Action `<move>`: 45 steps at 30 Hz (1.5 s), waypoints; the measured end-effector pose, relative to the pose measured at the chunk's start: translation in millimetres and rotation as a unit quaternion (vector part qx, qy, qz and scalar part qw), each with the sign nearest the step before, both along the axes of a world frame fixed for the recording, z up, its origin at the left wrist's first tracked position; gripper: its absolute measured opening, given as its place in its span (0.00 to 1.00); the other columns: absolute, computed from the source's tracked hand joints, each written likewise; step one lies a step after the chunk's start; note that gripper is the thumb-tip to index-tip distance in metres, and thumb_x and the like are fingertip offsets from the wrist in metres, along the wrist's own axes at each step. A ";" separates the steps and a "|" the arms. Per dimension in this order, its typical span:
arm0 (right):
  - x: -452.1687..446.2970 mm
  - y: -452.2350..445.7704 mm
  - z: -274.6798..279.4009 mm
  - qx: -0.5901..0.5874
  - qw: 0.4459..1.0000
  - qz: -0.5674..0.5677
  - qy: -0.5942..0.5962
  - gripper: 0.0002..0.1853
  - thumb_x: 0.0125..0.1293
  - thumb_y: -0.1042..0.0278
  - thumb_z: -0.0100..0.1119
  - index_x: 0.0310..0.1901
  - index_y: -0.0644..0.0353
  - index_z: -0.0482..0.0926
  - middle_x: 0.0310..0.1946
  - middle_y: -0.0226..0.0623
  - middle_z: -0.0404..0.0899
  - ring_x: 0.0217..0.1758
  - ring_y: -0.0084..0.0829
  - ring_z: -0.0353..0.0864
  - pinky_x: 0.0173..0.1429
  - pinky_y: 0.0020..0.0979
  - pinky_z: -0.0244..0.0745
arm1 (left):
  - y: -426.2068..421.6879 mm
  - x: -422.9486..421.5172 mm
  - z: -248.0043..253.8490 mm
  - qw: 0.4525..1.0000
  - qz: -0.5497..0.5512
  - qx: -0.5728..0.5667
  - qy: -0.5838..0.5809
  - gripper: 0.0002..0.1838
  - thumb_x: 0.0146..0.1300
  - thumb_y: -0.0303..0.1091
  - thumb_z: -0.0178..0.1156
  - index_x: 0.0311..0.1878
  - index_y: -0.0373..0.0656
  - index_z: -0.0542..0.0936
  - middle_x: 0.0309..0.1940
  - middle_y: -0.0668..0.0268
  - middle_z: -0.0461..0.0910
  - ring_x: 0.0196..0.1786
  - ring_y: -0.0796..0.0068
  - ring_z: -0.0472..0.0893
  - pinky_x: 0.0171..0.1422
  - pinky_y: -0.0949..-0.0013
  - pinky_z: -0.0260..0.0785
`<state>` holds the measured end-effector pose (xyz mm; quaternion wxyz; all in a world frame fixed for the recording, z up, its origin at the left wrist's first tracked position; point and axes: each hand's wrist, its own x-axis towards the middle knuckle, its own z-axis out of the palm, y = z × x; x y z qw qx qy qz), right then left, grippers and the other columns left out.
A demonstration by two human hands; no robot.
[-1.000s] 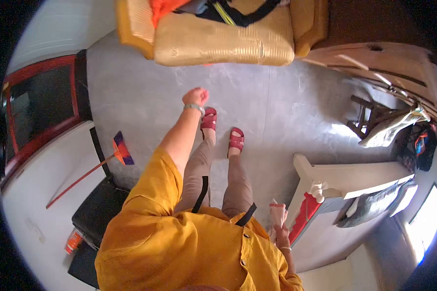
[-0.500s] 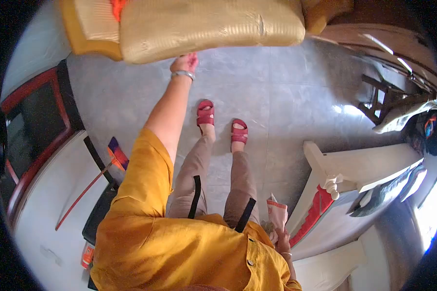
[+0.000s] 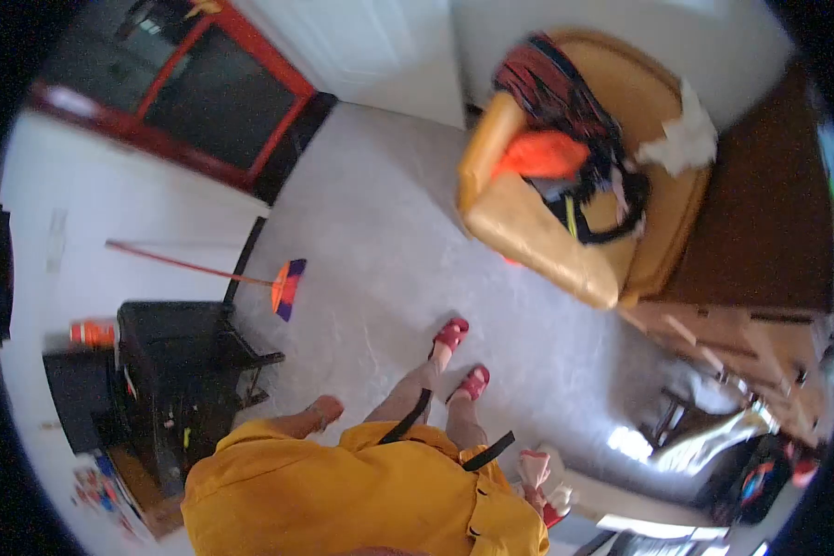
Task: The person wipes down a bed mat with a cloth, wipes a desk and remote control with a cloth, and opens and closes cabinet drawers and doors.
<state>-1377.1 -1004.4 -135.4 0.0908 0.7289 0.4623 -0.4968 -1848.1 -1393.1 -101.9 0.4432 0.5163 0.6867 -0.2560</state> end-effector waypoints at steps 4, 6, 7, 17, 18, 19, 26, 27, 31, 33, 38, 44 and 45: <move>-8.6 81.1 -80.1 0.136 0.986 0.078 -0.050 0.17 0.51 0.55 0.69 0.27 0.56 0.72 0.23 0.35 0.74 0.25 0.28 0.71 0.29 0.36 0.68 | -70.2 61.8 56.5 0.987 0.151 -0.053 0.014 0.07 0.52 0.41 0.61 0.27 0.50 0.84 0.27 0.65 0.82 0.34 0.60 0.82 0.34 0.55 0.74; -42.3 111.6 -72.2 0.198 0.969 0.136 -0.053 0.17 0.48 0.57 0.71 0.25 0.55 0.71 0.22 0.34 0.74 0.24 0.27 0.71 0.28 0.35 0.68 | -75.1 91.6 79.8 0.966 0.247 -0.075 0.020 0.08 0.52 0.42 0.61 0.27 0.50 0.83 0.27 0.65 0.82 0.34 0.61 0.81 0.35 0.55 0.74; -66.1 122.2 -47.4 0.231 0.955 0.180 -0.052 0.17 0.46 0.60 0.72 0.25 0.55 0.70 0.22 0.34 0.73 0.24 0.26 0.70 0.28 0.35 0.68 | -85.2 111.4 78.0 0.957 0.290 -0.026 0.011 0.09 0.53 0.42 0.60 0.28 0.49 0.83 0.28 0.64 0.82 0.34 0.60 0.81 0.35 0.55 0.74; -253.3 83.6 37.2 0.247 0.852 0.457 -0.071 0.21 0.43 0.59 0.72 0.34 0.58 0.72 0.26 0.44 0.77 0.29 0.38 0.76 0.36 0.46 0.70 | -106.8 205.1 46.8 0.860 0.499 0.098 0.027 0.14 0.54 0.45 0.55 0.34 0.48 0.84 0.33 0.60 0.83 0.40 0.57 0.82 0.41 0.54 0.74; -267.7 70.5 41.0 0.248 0.842 0.474 -0.067 0.21 0.44 0.59 0.72 0.34 0.58 0.72 0.27 0.44 0.77 0.29 0.38 0.76 0.37 0.46 0.70 | -117.8 207.9 44.9 0.854 0.510 0.098 0.032 0.15 0.55 0.46 0.55 0.34 0.48 0.85 0.34 0.59 0.83 0.41 0.56 0.82 0.42 0.54 0.74; -286.5 57.6 45.2 0.244 0.833 0.494 -0.059 0.21 0.44 0.59 0.71 0.35 0.59 0.72 0.27 0.44 0.77 0.30 0.38 0.76 0.37 0.45 0.70 | -128.8 211.3 44.3 0.846 0.522 0.101 0.034 0.15 0.55 0.46 0.54 0.35 0.48 0.85 0.35 0.59 0.84 0.41 0.56 0.82 0.43 0.54 0.74; -382.1 -50.9 73.1 0.196 0.776 0.599 0.006 0.21 0.47 0.60 0.69 0.39 0.61 0.72 0.30 0.43 0.77 0.32 0.37 0.77 0.39 0.43 0.71 | -215.0 237.2 28.1 0.769 0.623 0.127 0.065 0.12 0.51 0.44 0.57 0.31 0.47 0.83 0.28 0.59 0.83 0.36 0.55 0.83 0.35 0.52 0.73; -395.2 -65.9 78.3 0.190 0.769 0.610 0.015 0.21 0.47 0.60 0.68 0.40 0.61 0.73 0.30 0.43 0.77 0.33 0.37 0.77 0.39 0.42 0.71 | -228.1 238.6 30.3 0.761 0.635 0.119 0.054 0.11 0.51 0.43 0.57 0.30 0.48 0.83 0.28 0.59 0.83 0.36 0.56 0.83 0.34 0.52 0.72; -441.4 -117.8 96.3 0.171 0.746 0.641 0.046 0.21 0.49 0.60 0.67 0.42 0.62 0.73 0.32 0.43 0.78 0.34 0.36 0.77 0.40 0.40 0.72 | -269.0 251.5 12.3 0.676 0.729 0.111 -0.011 0.07 0.50 0.40 0.58 0.28 0.50 0.80 0.29 0.64 0.82 0.35 0.59 0.81 0.32 0.55 0.72; -466.9 -139.2 104.0 0.157 0.741 0.650 0.064 0.21 0.50 0.61 0.66 0.43 0.63 0.73 0.33 0.43 0.78 0.35 0.36 0.77 0.41 0.40 0.72 | -281.7 262.5 13.1 0.571 0.795 0.207 0.000 0.05 0.50 0.40 0.59 0.27 0.52 0.80 0.28 0.67 0.81 0.35 0.60 0.81 0.30 0.56 0.71; -522.2 -177.4 118.2 0.113 0.744 0.649 0.111 0.22 0.52 0.61 0.64 0.46 0.64 0.73 0.35 0.42 0.78 0.37 0.36 0.78 0.42 0.38 0.73 | -296.0 279.2 -18.0 0.466 0.833 0.296 -0.019 0.08 0.52 0.41 0.58 0.28 0.49 0.81 0.27 0.68 0.82 0.32 0.64 0.82 0.30 0.60 0.72; -597.5 -211.5 135.7 -0.006 0.774 0.601 0.200 0.23 0.54 0.62 0.62 0.49 0.66 0.74 0.38 0.42 0.79 0.39 0.35 0.79 0.44 0.35 0.74 | -264.7 255.0 50.0 0.595 0.791 0.047 0.138 0.09 0.52 0.38 0.57 0.30 0.48 0.85 0.32 0.64 0.85 0.35 0.62 0.84 0.36 0.59 0.75; -610.2 -223.4 142.8 -0.036 0.780 0.586 0.218 0.23 0.55 0.62 0.62 0.50 0.66 0.74 0.38 0.42 0.79 0.40 0.35 0.79 0.44 0.35 0.74 | -261.2 255.4 48.9 0.581 0.801 0.030 0.136 0.09 0.52 0.39 0.58 0.30 0.49 0.85 0.32 0.63 0.85 0.36 0.61 0.84 0.37 0.58 0.75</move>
